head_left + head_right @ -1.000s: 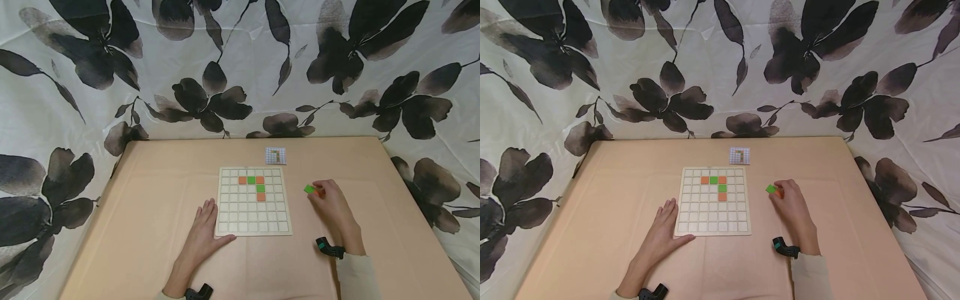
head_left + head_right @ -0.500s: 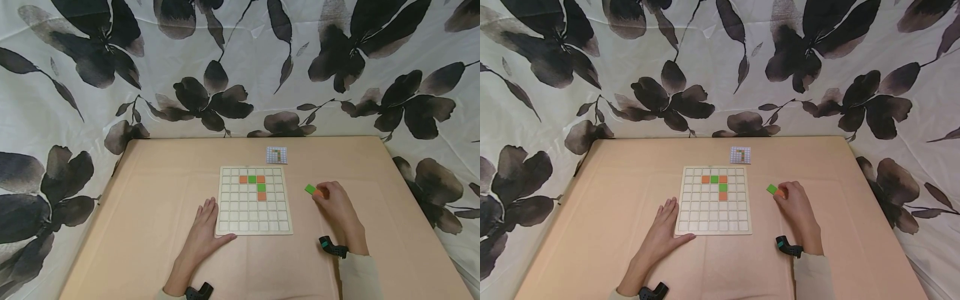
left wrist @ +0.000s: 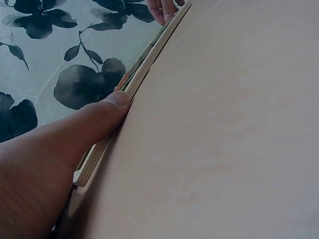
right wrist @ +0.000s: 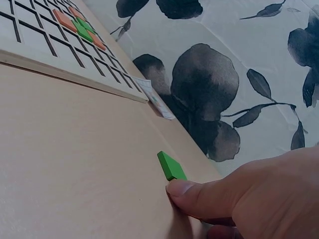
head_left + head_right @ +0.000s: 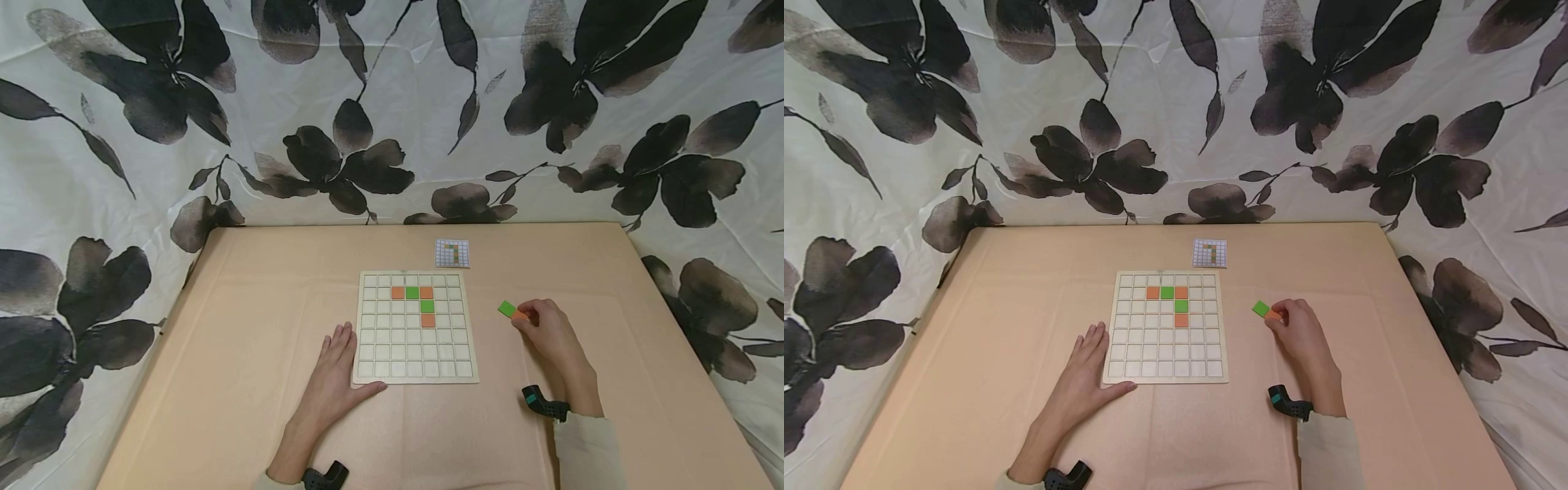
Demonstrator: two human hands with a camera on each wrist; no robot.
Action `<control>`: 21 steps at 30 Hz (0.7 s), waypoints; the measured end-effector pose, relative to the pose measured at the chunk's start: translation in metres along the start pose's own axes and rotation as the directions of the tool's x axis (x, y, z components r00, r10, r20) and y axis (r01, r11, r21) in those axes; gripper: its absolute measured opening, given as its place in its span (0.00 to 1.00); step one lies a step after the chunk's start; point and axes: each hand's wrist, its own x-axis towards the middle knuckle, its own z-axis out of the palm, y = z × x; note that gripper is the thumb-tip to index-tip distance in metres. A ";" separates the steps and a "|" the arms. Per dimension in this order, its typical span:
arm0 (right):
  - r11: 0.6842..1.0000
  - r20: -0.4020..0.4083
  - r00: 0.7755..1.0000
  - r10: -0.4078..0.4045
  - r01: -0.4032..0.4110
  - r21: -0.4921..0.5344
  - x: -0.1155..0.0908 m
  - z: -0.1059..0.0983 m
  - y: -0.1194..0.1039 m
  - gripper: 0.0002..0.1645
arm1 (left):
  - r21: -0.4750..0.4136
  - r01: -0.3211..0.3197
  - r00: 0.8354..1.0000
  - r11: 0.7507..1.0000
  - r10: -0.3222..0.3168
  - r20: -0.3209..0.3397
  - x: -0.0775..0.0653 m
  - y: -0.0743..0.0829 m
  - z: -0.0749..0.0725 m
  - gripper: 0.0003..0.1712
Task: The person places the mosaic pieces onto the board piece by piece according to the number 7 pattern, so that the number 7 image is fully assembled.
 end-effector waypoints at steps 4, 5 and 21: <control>1.000 0.010 1.000 0.005 -0.005 0.003 0.000 0.000 0.000 0.22 | 0.015 -0.005 1.000 1.000 0.006 -0.019 0.000 -0.001 0.001 0.67; 1.000 0.013 1.000 0.007 -0.007 0.004 0.000 0.000 0.000 0.22 | 0.018 -0.006 1.000 1.000 0.007 -0.023 -0.001 -0.001 0.001 0.66; 1.000 0.015 1.000 0.008 -0.009 0.022 -0.001 -0.006 0.000 0.16 | 0.006 0.027 0.999 1.000 -0.027 0.027 0.002 0.002 -0.002 0.67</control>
